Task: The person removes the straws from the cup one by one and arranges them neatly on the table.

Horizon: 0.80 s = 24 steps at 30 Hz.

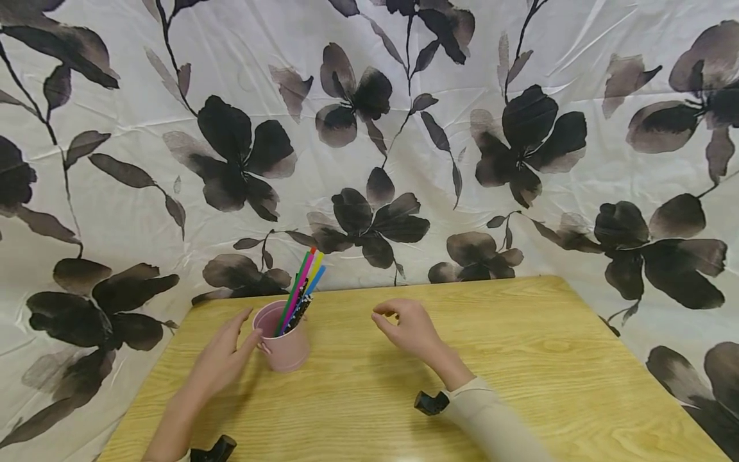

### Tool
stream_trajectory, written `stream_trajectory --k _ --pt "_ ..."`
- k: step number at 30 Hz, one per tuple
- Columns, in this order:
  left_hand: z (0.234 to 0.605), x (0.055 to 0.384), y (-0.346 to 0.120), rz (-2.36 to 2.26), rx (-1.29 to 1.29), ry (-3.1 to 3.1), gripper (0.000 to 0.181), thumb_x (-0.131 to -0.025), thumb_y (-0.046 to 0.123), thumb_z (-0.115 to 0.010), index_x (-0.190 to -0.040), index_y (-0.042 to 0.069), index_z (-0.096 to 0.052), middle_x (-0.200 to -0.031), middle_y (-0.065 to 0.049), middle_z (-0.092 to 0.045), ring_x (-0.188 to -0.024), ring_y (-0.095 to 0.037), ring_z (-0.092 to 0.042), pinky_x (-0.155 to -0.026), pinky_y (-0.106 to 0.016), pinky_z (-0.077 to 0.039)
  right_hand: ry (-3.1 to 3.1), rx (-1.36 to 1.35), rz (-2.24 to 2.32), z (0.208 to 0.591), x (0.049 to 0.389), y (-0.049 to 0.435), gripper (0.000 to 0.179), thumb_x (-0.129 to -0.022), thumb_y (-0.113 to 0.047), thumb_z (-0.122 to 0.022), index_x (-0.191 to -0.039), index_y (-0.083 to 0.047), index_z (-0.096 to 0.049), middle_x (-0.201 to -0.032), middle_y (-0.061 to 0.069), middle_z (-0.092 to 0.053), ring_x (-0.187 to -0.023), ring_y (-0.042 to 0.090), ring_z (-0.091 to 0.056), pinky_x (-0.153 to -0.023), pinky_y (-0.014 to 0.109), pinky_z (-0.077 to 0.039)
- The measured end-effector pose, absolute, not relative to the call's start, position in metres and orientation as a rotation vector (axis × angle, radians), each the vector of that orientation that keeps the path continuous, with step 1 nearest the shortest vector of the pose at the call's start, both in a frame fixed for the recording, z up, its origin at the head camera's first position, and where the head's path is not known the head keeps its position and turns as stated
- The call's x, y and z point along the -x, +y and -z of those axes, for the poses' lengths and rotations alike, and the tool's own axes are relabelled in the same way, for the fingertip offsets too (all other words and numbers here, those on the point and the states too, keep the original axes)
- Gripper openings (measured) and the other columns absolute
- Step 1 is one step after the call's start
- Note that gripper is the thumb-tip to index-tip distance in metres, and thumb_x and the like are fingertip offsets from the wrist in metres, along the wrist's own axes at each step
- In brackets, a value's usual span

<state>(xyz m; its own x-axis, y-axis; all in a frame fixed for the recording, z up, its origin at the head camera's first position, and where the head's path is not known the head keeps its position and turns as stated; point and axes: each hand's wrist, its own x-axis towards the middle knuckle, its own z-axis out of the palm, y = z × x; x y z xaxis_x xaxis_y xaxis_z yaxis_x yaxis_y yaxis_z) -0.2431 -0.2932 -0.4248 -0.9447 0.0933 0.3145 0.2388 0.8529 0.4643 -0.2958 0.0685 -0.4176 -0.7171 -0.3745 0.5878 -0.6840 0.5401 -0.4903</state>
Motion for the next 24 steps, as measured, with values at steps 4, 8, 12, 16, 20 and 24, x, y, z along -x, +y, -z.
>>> stream_trajectory --k 4,8,12,16,20,24 --pt "0.428 0.247 -0.29 0.802 0.268 -2.726 0.062 -0.09 0.045 -0.038 -0.14 0.011 -0.023 -0.134 -0.02 -0.032 -0.107 -0.04 -0.044 -0.081 -0.055 -0.034 -2.342 -0.899 -1.072 0.414 0.298 0.049 0.016 -0.084 -0.031 -0.058 -0.092 -0.022 -0.068 -0.088 -0.012 -0.062 -0.08 0.007 -0.057 -0.061 0.024 -0.045" --pt "0.433 0.252 -0.288 0.89 0.331 -2.675 0.059 -0.092 0.038 -0.041 -0.139 0.006 -0.024 -0.134 -0.02 -0.031 -0.104 -0.04 -0.047 -0.083 -0.052 -0.035 -2.343 -0.921 -1.102 0.409 0.299 0.035 0.02 -0.086 -0.035 -0.054 -0.093 -0.022 -0.067 -0.089 -0.013 -0.062 -0.08 0.001 -0.055 -0.062 0.024 -0.045" --pt "0.433 0.255 -0.282 1.024 0.359 -2.607 0.055 -0.093 0.029 -0.043 -0.137 0.0 -0.027 -0.133 -0.022 -0.033 -0.1 -0.037 -0.052 -0.082 -0.047 -0.039 -2.346 -0.923 -1.149 0.402 0.299 0.023 0.021 -0.086 -0.035 -0.054 -0.094 -0.021 -0.067 -0.087 -0.013 -0.062 -0.078 0.0 -0.054 -0.062 0.027 -0.046" --pt "0.434 0.255 -0.275 1.15 0.32 -2.521 0.05 -0.093 0.021 -0.044 -0.135 -0.001 -0.03 -0.128 -0.025 -0.039 -0.093 -0.035 -0.056 -0.077 -0.041 -0.044 -2.32 -0.929 -1.193 0.393 0.297 0.012 0.022 -0.086 -0.034 -0.054 -0.095 -0.019 -0.067 -0.085 -0.012 -0.063 -0.078 0.0 -0.055 -0.062 0.022 -0.045" --pt "0.437 0.254 -0.268 1.266 0.242 -2.442 0.043 -0.093 0.013 -0.041 -0.133 -0.002 -0.032 -0.123 -0.025 -0.044 -0.101 -0.033 -0.052 -0.075 -0.032 -0.044 -2.275 -0.96 -1.216 0.387 0.296 0.001 0.022 -0.086 -0.033 -0.055 -0.096 -0.017 -0.067 -0.087 -0.011 -0.063 -0.079 0.002 -0.056 -0.061 0.021 -0.044" --pt "0.436 0.257 -0.259 1.414 0.066 -2.436 0.042 -0.092 0.009 -0.036 -0.133 -0.002 -0.031 -0.124 -0.022 -0.043 -0.104 -0.027 -0.044 -0.072 -0.021 -0.04 -2.241 -0.971 -1.219 0.383 0.295 -0.008 0.023 -0.085 -0.032 -0.057 -0.098 -0.016 -0.067 -0.09 -0.009 -0.063 -0.078 0.002 -0.056 -0.061 0.022 -0.045"
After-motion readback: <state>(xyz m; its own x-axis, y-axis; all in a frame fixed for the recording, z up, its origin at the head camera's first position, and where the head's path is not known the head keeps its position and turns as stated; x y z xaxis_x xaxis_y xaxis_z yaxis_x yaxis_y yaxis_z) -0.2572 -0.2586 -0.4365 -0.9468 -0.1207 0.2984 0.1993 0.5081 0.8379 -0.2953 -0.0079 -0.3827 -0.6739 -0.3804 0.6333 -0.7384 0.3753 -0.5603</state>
